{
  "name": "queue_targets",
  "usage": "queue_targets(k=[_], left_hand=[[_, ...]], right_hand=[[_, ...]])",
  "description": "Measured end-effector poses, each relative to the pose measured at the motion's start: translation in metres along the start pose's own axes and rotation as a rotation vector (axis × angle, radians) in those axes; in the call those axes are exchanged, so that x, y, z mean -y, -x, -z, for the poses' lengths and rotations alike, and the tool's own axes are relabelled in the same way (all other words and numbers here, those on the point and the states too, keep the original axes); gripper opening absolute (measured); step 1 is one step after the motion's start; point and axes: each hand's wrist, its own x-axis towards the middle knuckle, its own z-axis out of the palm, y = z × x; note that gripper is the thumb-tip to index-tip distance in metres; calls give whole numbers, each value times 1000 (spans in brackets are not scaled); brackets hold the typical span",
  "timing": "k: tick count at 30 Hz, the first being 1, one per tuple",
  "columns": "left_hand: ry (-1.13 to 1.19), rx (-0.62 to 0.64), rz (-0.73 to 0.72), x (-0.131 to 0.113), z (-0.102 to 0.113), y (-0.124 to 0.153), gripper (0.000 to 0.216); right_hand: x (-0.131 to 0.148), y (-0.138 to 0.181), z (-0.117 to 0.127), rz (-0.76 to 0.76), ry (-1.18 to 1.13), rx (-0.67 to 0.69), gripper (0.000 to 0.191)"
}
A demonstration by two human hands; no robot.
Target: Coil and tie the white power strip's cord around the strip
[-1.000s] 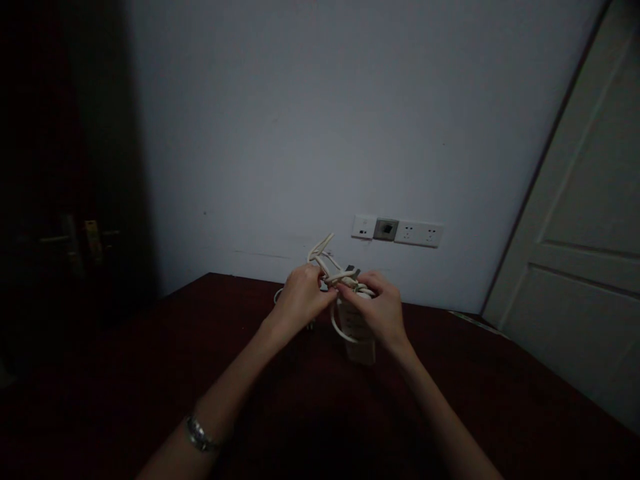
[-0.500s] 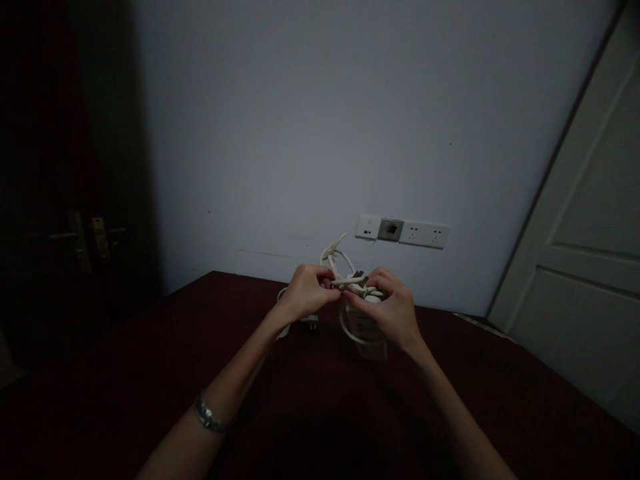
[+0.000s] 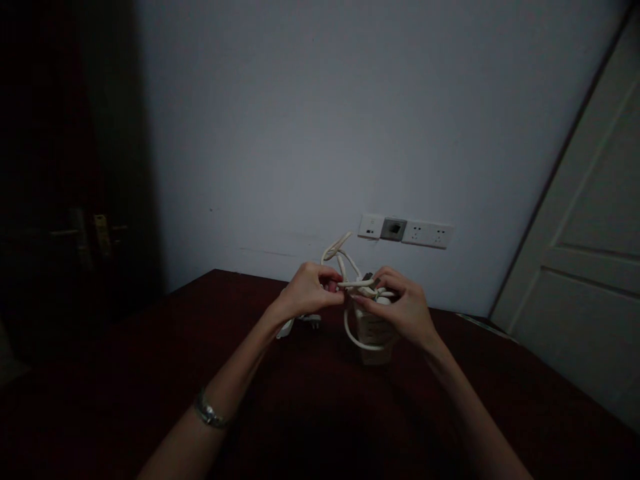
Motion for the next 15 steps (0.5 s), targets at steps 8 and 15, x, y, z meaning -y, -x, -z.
queue_targets(k=[8,15], left_hand=[[-347,7,-111,-30,16,18,16],[-616,-81,-258,-28,-6,14,15]], right_hand=[[-4,-2,12,-49,88,65,9],[1,0,10,-57,240,66,13]])
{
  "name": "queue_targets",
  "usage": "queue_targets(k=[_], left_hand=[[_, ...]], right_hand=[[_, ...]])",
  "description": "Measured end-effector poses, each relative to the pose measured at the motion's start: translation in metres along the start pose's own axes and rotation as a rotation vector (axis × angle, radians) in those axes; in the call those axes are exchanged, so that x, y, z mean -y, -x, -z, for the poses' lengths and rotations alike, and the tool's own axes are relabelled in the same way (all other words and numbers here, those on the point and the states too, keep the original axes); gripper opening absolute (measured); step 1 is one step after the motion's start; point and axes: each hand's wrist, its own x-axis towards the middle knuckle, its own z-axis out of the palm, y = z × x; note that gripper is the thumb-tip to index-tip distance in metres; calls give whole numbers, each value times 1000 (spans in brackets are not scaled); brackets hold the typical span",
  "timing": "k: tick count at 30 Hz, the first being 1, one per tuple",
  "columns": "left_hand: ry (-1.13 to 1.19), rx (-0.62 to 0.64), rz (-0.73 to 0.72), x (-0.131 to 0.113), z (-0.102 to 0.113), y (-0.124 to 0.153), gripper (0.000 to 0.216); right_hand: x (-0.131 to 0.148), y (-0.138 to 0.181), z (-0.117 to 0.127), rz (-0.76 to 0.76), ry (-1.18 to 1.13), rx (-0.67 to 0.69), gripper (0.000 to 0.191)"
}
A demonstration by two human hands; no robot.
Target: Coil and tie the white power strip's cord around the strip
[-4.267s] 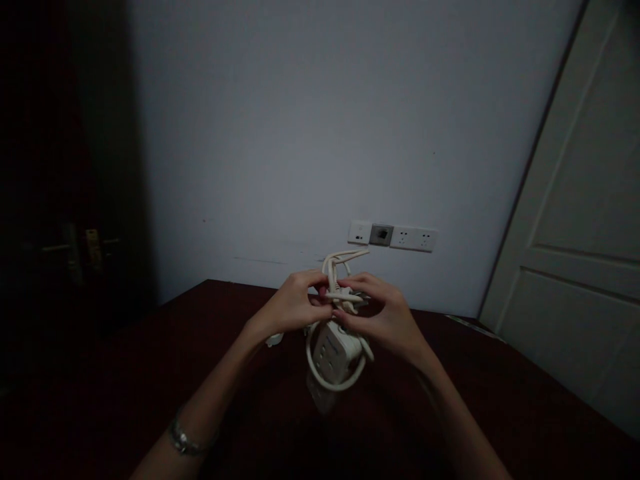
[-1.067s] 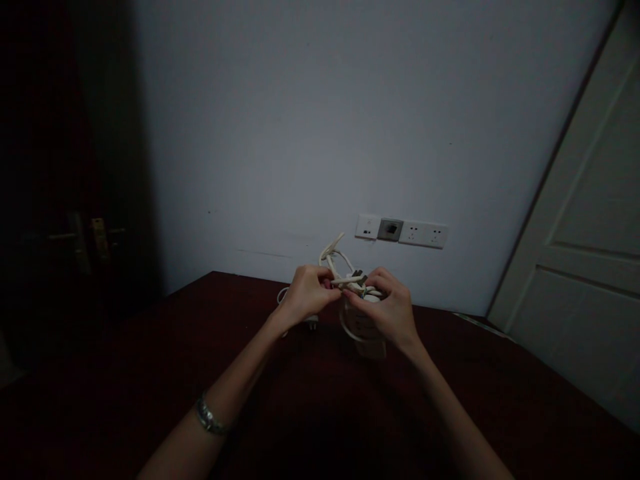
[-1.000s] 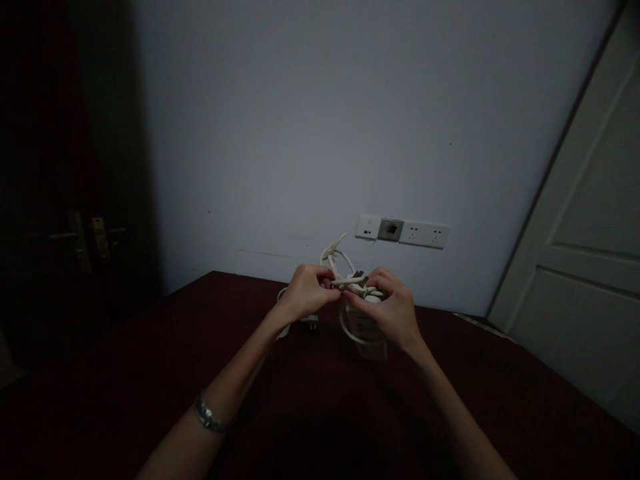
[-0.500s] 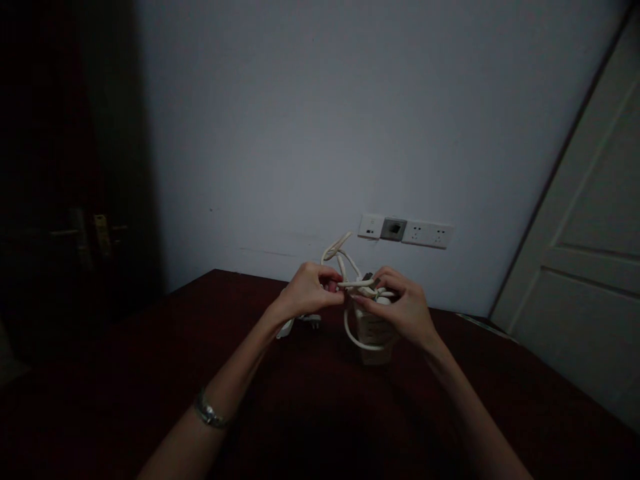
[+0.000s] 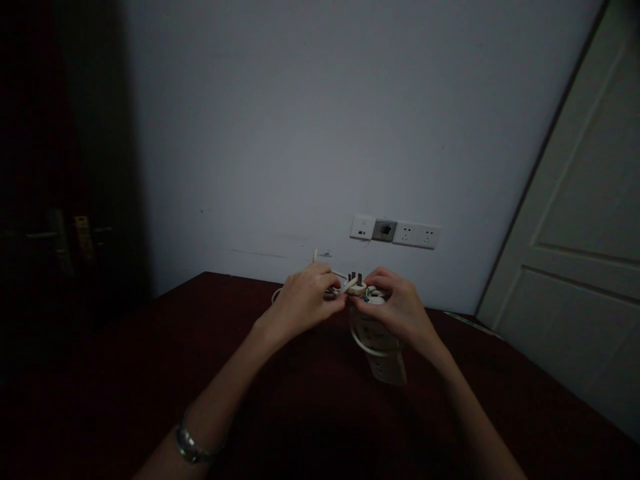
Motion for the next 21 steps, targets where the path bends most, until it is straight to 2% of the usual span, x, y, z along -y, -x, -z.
queue_targets(k=[5,10,13,17,21], left_hand=[[-155,-29,19,-5,-13,0,16],[-279,-129,-115,2,-18,-1,18],[-362,-209,-213,10,-25,-2,22],[-443,-347,-309,17,-33,-2,22],[-479,-430,-323,19,-36,-2,20]], right_hand=[[7,1,1,2,57,-14,13],[13,0,-4,-7,-60,-48,28],[12,-1,-10,-118,-114,-71,40],[12,-2,-14,-294,-205,20,47],[17,-3,-14,-286,-336,17,43]])
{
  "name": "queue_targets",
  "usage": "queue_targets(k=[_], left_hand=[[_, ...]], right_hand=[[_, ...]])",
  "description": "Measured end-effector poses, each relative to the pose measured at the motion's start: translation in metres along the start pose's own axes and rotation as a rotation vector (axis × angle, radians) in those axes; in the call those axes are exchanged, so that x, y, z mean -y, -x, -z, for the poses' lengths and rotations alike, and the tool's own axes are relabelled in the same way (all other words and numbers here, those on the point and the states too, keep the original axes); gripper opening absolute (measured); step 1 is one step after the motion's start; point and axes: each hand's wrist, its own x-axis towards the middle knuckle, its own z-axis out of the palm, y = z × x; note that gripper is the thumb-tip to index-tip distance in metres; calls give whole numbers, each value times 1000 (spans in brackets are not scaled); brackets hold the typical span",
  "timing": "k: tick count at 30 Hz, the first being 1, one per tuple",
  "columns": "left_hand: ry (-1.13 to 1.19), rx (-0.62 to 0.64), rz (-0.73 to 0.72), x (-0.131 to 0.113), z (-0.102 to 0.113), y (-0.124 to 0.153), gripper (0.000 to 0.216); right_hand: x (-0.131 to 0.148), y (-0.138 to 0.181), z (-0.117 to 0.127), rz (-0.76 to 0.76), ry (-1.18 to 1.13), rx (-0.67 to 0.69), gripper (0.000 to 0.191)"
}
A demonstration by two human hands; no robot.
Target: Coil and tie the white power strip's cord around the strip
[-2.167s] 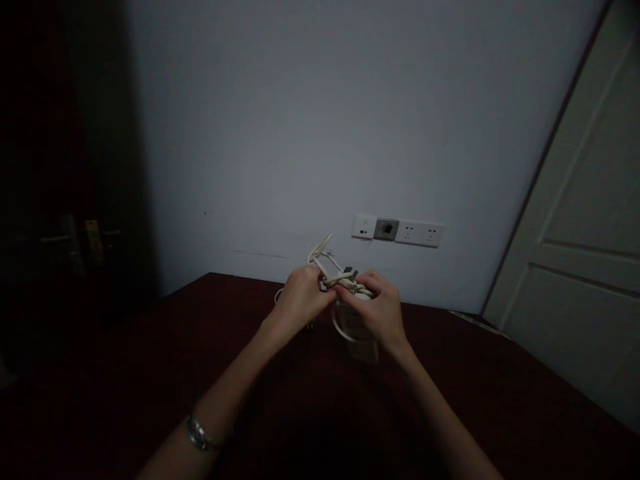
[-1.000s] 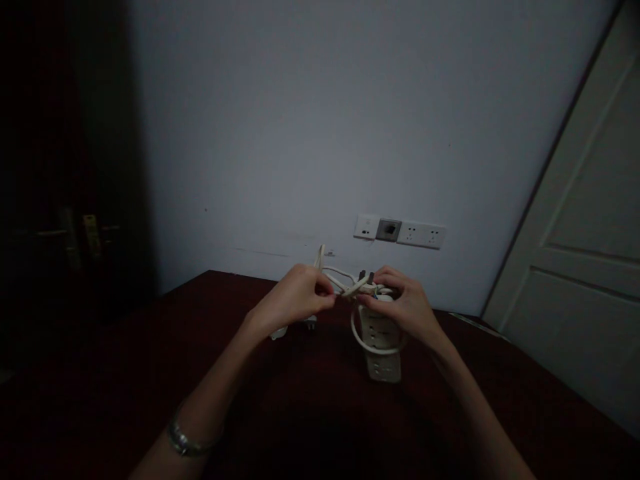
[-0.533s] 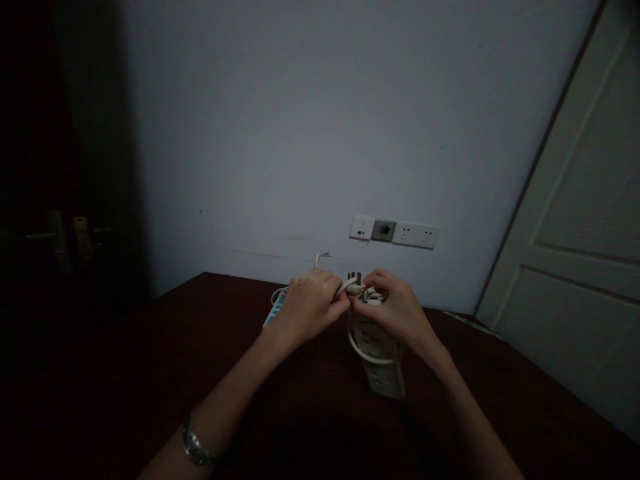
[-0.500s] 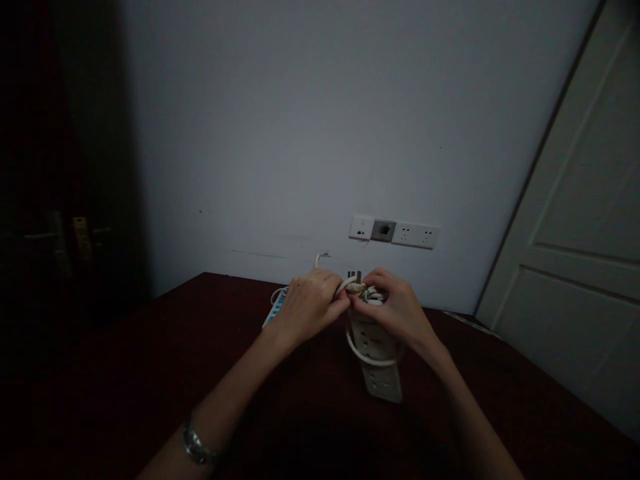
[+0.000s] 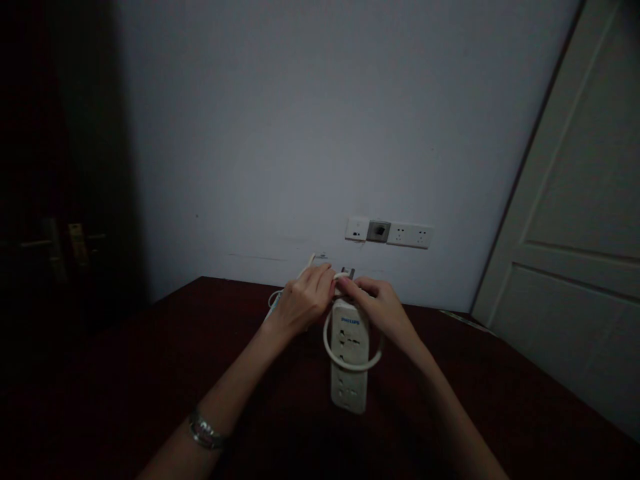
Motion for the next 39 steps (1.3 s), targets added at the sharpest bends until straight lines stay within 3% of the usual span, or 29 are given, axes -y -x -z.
queue_targets(k=[8,14,17,22,28,34,39], left_hand=[[2,-85,96,-5,0,3,18],[51,52,187,0,4,3,26],[52,141,220,2,5,1,27],[72,308,147,11,8,-2,27],[207,205,0,17,3,-1,28],[268,210,289,5,-13,10,31],[476,174,528,4,-5,3,23]], right_hand=[[8,6,-6,169,42,-49,37],[13,13,-16,215,194,-125,38],[8,12,-16,217,191,-79,38],[-8,4,-11,75,192,57,41],[-10,3,-12,88,409,-21,37],[-2,9,-18,188,520,-45,27],[-4,8,-16,261,460,-40,24]])
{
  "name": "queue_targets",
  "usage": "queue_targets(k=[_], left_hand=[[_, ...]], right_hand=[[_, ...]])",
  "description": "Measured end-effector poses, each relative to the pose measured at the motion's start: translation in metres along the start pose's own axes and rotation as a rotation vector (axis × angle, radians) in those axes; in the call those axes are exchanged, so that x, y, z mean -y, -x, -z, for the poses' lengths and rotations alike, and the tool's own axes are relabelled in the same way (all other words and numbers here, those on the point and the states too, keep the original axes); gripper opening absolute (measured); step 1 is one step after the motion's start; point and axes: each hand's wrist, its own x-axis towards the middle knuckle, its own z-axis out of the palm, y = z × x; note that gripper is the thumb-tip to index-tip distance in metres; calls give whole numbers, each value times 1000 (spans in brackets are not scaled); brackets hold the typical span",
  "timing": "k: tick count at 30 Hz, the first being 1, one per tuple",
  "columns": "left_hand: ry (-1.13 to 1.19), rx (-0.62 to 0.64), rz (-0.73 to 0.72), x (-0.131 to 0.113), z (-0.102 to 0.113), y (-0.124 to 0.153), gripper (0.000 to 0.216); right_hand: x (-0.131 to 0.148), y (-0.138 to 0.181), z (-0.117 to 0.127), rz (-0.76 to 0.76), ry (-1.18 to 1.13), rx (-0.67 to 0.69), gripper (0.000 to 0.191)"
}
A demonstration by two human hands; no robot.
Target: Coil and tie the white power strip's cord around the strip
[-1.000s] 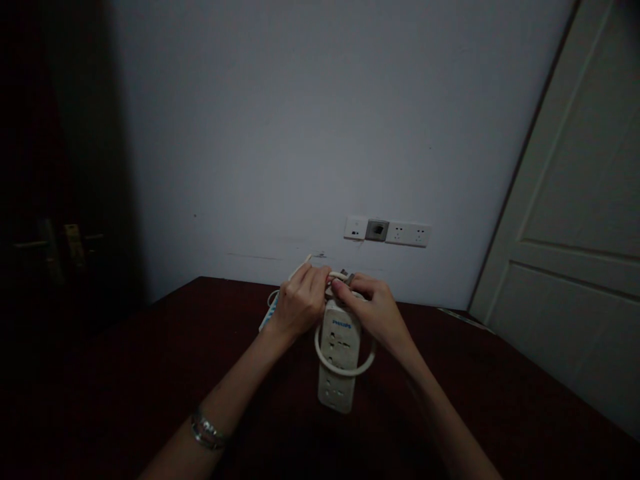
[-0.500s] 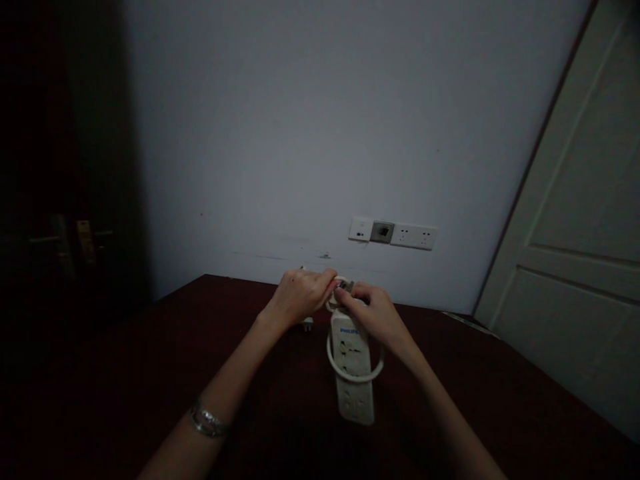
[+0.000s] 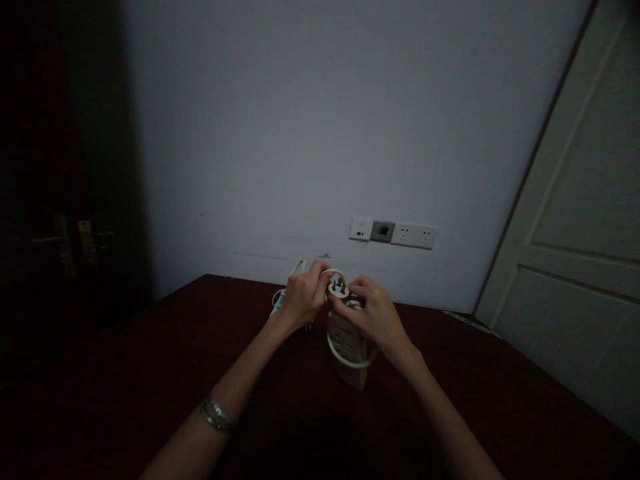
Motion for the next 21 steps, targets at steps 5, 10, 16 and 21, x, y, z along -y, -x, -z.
queue_targets(k=[5,10,16,21], left_hand=[[239,57,133,4,15,-9,23],[283,92,161,16,15,-13,24],[550,20,207,14,1,-11,26],[561,-452,467,33,-19,-7,24]], right_hand=[[-5,-3,7,98,-157,-71,20],[-16,-5,13,26,-268,-202,22],[-34,-9,18,-165,-426,-301,28],[-49,-13,24,-326,-526,-419,33]])
